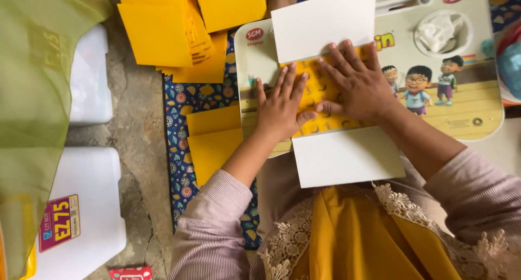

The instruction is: The person sits on a floor mat and assembles paper pieces, using a small stick to spread white glue from a container onto white paper panels, then presses and folds yellow paper sheets over the glued areas, working on a children's tray on their lap.

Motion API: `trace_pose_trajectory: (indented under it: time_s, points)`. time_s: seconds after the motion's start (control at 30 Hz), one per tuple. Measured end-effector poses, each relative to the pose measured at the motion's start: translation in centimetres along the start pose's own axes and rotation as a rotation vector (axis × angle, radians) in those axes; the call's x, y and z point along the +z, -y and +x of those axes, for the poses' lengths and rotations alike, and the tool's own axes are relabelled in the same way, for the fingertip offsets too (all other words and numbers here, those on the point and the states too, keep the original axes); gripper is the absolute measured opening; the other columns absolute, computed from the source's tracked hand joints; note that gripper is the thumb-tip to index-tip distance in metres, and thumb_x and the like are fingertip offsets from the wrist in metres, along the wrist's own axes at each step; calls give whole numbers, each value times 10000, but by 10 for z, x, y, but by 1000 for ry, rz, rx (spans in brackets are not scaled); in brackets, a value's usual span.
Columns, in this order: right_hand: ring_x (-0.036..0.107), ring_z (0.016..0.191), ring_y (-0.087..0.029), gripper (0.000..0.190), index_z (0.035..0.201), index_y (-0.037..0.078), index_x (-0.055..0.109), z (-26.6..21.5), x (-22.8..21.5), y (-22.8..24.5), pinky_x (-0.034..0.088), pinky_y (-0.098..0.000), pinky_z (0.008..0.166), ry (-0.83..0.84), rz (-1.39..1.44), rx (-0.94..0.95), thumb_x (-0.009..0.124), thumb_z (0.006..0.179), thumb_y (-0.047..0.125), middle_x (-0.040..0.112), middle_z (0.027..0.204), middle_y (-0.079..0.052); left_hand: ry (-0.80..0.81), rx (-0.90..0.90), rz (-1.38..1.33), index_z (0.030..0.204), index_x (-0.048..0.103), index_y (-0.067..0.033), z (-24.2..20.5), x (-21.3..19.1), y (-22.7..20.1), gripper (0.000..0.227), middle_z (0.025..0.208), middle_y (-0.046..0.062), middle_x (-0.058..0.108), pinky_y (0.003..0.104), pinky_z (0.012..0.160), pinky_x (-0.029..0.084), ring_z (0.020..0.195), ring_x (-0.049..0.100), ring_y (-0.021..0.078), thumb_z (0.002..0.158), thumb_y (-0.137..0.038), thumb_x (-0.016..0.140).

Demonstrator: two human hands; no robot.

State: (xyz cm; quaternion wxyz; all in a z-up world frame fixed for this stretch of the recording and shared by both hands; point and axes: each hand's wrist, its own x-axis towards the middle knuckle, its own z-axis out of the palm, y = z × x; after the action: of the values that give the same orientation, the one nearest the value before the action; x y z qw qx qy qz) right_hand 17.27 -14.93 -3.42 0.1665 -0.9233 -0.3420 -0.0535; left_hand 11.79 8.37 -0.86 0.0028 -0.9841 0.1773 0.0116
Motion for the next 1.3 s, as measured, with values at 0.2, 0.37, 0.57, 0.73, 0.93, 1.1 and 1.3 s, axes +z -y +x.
trace_pose_trajectory:
  time_s: [0.2, 0.37, 0.57, 0.73, 0.93, 1.1, 1.3]
  points:
    - [104, 1608, -318, 1026, 1626, 205, 390, 0, -11, 4, -123, -546, 1252, 38, 28, 41, 204, 915, 921, 276, 1729, -129, -170, -124, -329, 1485, 496, -216, 18, -4, 13, 615, 1543, 77, 413, 657, 1110, 260, 1428, 398, 271, 957, -525, 555]
    - [361, 1561, -335, 819, 1468, 223, 630, -10, -14, 8, 76, -587, 1276, -192, 10, 25, 472, 927, 818, 500, 1624, -132, -616, -306, -731, 1643, 198, -154, 40, 2, 7, 938, 1621, 162, 336, 551, 1227, 275, 1493, 355, 351, 926, -391, 754]
    - [667, 893, -261, 445, 824, 176, 743, -29, 4, -26, 529, -388, 840, -428, 524, 225, 598, 1070, 517, 686, 883, -16, -899, -378, -1050, 1252, 596, -98, 57, -5, -18, 526, 1066, 78, 676, 467, 1046, 492, 1199, 634, 321, 840, -301, 853]
    - [598, 621, -176, 778, 778, 182, 736, -31, 14, -37, 522, -311, 671, -538, 870, 353, 99, 1144, 439, 666, 715, -5, -804, -238, -939, 952, 654, -153, 33, -6, -19, 291, 995, -32, 637, 376, 959, 541, 1184, 629, 258, 771, -57, 860]
    - [704, 814, -292, 854, 772, 76, 684, -28, 11, -36, 557, -389, 887, -575, 900, 226, 20, 1139, 471, 692, 782, -120, -1026, -504, -1011, 1296, 455, -92, 28, 8, -37, 720, 1297, 138, 480, 371, 1027, 451, 1252, 503, 298, 748, -176, 915]
    - [715, 846, -314, 843, 805, 70, 694, -26, 6, -33, 557, -426, 890, -564, 882, 263, 10, 1141, 431, 711, 806, -121, -777, -102, -576, 1189, 604, -118, 34, -31, -79, 399, 1231, 88, 554, 445, 1022, 453, 1228, 554, 324, 850, -225, 786]
    - [680, 947, -275, 692, 886, 105, 753, -29, -27, -17, 483, -418, 993, -451, 1021, 536, 203, 1155, 428, 743, 907, -107, -182, -142, -184, 1437, 522, -257, 69, -36, -95, 608, 1619, 174, 316, 723, 1138, 223, 1512, 274, 392, 906, -540, 613]
